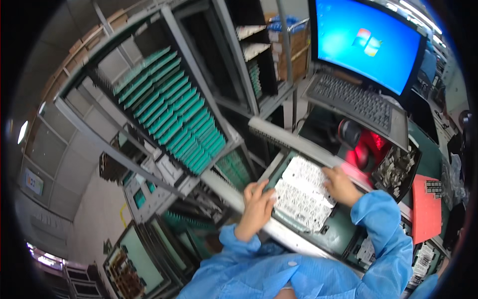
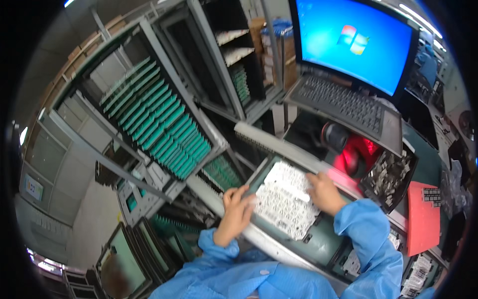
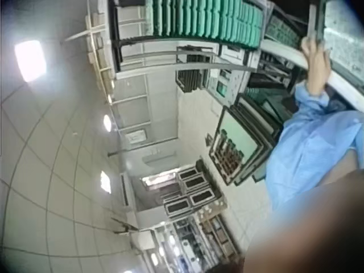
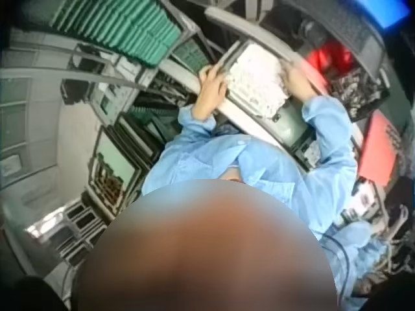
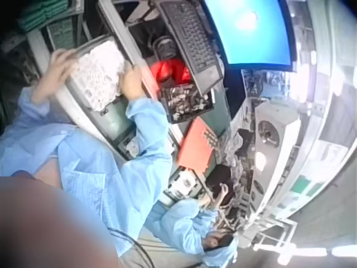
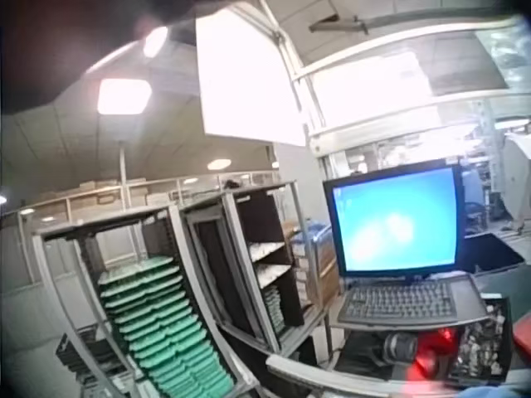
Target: Manually assembling electronic components and display modules onto mounting plates at a production line station.
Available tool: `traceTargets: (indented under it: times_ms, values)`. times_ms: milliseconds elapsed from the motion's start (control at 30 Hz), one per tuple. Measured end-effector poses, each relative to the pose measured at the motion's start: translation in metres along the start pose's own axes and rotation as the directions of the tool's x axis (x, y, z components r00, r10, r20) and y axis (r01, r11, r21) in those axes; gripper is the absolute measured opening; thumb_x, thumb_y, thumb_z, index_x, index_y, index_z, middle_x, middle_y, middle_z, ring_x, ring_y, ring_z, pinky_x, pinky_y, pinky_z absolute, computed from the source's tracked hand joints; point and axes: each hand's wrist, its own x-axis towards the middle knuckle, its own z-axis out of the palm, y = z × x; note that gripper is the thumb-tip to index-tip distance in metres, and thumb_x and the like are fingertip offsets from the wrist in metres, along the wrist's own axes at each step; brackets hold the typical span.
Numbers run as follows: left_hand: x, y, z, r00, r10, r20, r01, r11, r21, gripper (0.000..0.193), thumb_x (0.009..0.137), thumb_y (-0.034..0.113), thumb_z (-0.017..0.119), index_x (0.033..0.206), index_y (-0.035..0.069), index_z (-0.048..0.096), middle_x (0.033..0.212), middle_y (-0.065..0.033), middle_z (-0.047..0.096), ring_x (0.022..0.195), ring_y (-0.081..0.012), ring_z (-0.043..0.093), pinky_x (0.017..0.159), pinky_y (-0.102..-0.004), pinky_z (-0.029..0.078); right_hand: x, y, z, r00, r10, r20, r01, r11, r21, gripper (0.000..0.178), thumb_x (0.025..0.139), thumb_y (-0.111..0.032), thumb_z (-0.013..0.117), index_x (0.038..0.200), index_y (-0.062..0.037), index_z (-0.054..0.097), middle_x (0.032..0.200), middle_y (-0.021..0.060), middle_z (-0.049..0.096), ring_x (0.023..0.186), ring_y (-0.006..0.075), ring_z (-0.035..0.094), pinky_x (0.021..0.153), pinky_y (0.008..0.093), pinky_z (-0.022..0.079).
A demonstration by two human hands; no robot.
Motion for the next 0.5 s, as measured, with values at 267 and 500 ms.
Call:
traceTargets:
  times_ms: [267,500]
  values:
    - [-0.005,0.022,0.018,0.99,0.065,0.129,-0.086,0.983,0.165,0.047,0.092,0.022,0.065,0.131,-0.001,0.056,0.148,-0.0191,0.044,0.14,-0.0445,0.031,0.115,-0.0551,0.023,-0.006,-0.008,0.012,0.997,0.073,0.025,-0.068,0.98,-0.185,0.045,0.086,-0.013,0.065,0.129,-0.0034,0.057,0.114,0.0205,0.054,0.117,0.0369,0.047,0.096,0.0535,0.032]
    - [0.006,0.029,0.029,0.979,0.107,0.175,-0.119,0.991,0.059,0.051,0.091,0.02,0.067,0.134,-0.005,0.052,0.143,-0.0236,0.048,0.135,-0.0433,0.04,0.114,-0.0495,0.03,-0.004,-0.001,0.007,0.999,0.028,-0.029,-0.033,0.979,-0.202,0.043,0.077,-0.003,0.064,0.121,-0.0027,0.063,0.111,0.018,0.054,0.112,0.0349,0.049,0.094,0.0489,0.034]
